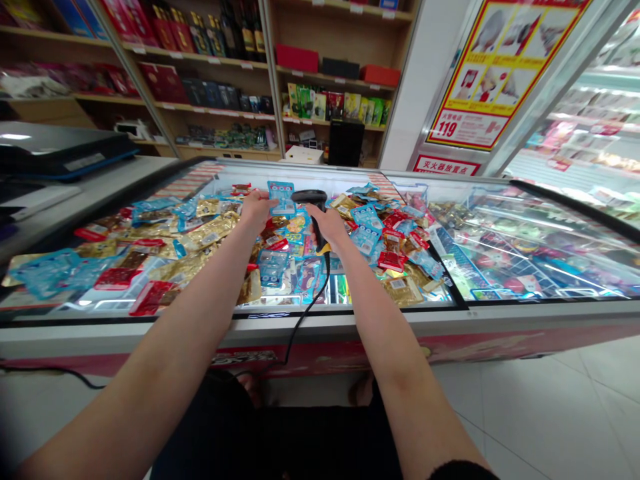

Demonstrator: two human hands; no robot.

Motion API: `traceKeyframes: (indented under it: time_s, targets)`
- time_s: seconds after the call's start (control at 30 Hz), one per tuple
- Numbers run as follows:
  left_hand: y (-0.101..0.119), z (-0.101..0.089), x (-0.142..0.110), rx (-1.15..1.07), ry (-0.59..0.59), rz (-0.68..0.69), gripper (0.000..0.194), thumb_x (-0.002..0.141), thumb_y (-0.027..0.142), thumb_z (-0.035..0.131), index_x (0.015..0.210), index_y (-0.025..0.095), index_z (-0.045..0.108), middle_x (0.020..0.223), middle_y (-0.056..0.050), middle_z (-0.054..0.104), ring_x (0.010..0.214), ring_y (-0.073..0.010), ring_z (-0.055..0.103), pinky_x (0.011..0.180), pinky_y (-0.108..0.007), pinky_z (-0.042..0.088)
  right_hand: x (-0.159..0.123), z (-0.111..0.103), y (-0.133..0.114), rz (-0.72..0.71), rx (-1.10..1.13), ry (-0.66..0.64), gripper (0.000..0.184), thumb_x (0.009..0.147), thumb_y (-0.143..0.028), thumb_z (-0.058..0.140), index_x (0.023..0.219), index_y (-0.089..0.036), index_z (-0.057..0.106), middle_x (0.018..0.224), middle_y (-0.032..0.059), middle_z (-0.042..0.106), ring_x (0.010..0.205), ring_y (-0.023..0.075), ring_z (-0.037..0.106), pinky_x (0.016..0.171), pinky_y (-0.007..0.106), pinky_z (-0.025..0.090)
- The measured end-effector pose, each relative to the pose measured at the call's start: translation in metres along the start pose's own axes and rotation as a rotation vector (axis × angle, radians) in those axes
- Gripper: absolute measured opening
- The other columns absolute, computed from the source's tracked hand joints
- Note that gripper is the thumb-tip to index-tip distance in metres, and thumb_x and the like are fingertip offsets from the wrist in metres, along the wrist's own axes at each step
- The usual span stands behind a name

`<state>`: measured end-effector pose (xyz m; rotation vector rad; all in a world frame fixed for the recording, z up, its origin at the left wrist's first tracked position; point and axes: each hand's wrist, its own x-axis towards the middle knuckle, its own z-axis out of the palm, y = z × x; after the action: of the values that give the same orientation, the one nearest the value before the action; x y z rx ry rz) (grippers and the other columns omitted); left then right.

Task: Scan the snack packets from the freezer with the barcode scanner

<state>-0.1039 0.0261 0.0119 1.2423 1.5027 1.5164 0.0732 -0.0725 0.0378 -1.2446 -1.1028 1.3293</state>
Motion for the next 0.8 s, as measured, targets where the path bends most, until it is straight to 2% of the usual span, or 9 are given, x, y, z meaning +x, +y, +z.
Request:
traceKeyframes:
  time_s: [0.13,0.27,0.37,0.5,0.57,0.63,0.8]
  targets:
    - [0.005,0.016,-0.014,-0.142,-0.134,-0.074,0.03,0.056,0.015,0.075,0.078,0.021,0.055,0.066,0.003,0.062,0.075,-0.0208,0.069,0.066,-0.028,0.052,0.002,-0.012,-0.01,-0.016,0.084,0.125,0.032,0.103,-0.039,0.065,0.078,-0.023,0.053,0.048,-0.0039,0.055,0.034,0.0119,0.047,0.033,0.023,0.042]
    - [0.007,0.038,-0.028,-0.211,-0.276,-0.051,0.032,0.059,0.006,0.068,0.083,0.021,0.054,0.071,0.002,0.065,0.075,-0.0189,0.069,0.071,-0.029,0.053,0.005,-0.026,-0.016,-0.066,0.149,0.184,0.032,0.104,-0.041,0.063,0.08,-0.022,0.053,0.051,-0.004,0.056,0.036,0.0114,0.049,0.036,0.023,0.044]
    - [0.001,0.055,-0.036,-0.19,-0.329,-0.01,0.033,0.065,0.006,0.067,0.091,0.022,0.053,0.082,-0.001,0.07,0.081,-0.0193,0.07,0.076,-0.032,0.056,0.005,-0.031,-0.019,-0.09,0.17,0.205,0.035,0.103,-0.046,0.065,0.079,-0.022,0.053,0.054,-0.0039,0.056,0.038,0.0108,0.05,0.038,0.023,0.044]
    - [-0.013,0.069,-0.045,0.096,-0.307,0.22,0.04,0.07,0.004,0.068,0.103,0.022,0.054,0.109,-0.008,0.073,0.107,-0.0252,0.073,0.096,-0.04,0.057,0.003,-0.03,-0.021,-0.119,0.166,0.225,0.037,0.099,-0.052,0.07,0.082,-0.023,0.054,0.053,-0.0043,0.056,0.038,0.0116,0.049,0.038,0.024,0.043]
    - [-0.018,0.07,-0.049,0.31,-0.33,0.338,0.047,0.072,0.006,0.071,0.114,0.022,0.056,0.126,-0.013,0.071,0.123,-0.0304,0.069,0.105,-0.044,0.054,0.002,-0.028,-0.021,-0.127,0.158,0.223,0.038,0.097,-0.053,0.073,0.083,-0.023,0.055,0.052,-0.0045,0.055,0.037,0.0118,0.049,0.037,0.024,0.043]
    - [-0.02,0.068,-0.053,0.483,-0.368,0.396,0.051,0.077,0.01,0.073,0.124,0.022,0.057,0.138,-0.017,0.067,0.134,-0.0346,0.064,0.111,-0.046,0.051,0.001,-0.025,-0.021,-0.12,0.148,0.218,0.038,0.097,-0.053,0.073,0.083,-0.023,0.055,0.052,-0.0044,0.055,0.037,0.0116,0.049,0.037,0.024,0.042]
    - [-0.013,0.063,-0.061,0.712,-0.441,0.487,0.039,0.092,0.022,0.063,0.131,0.017,0.064,0.141,-0.021,0.067,0.136,-0.0368,0.062,0.115,-0.048,0.047,0.002,-0.021,-0.019,-0.106,0.138,0.193,0.035,0.102,-0.047,0.068,0.082,-0.022,0.055,0.051,-0.0041,0.055,0.037,0.0113,0.049,0.038,0.023,0.044]
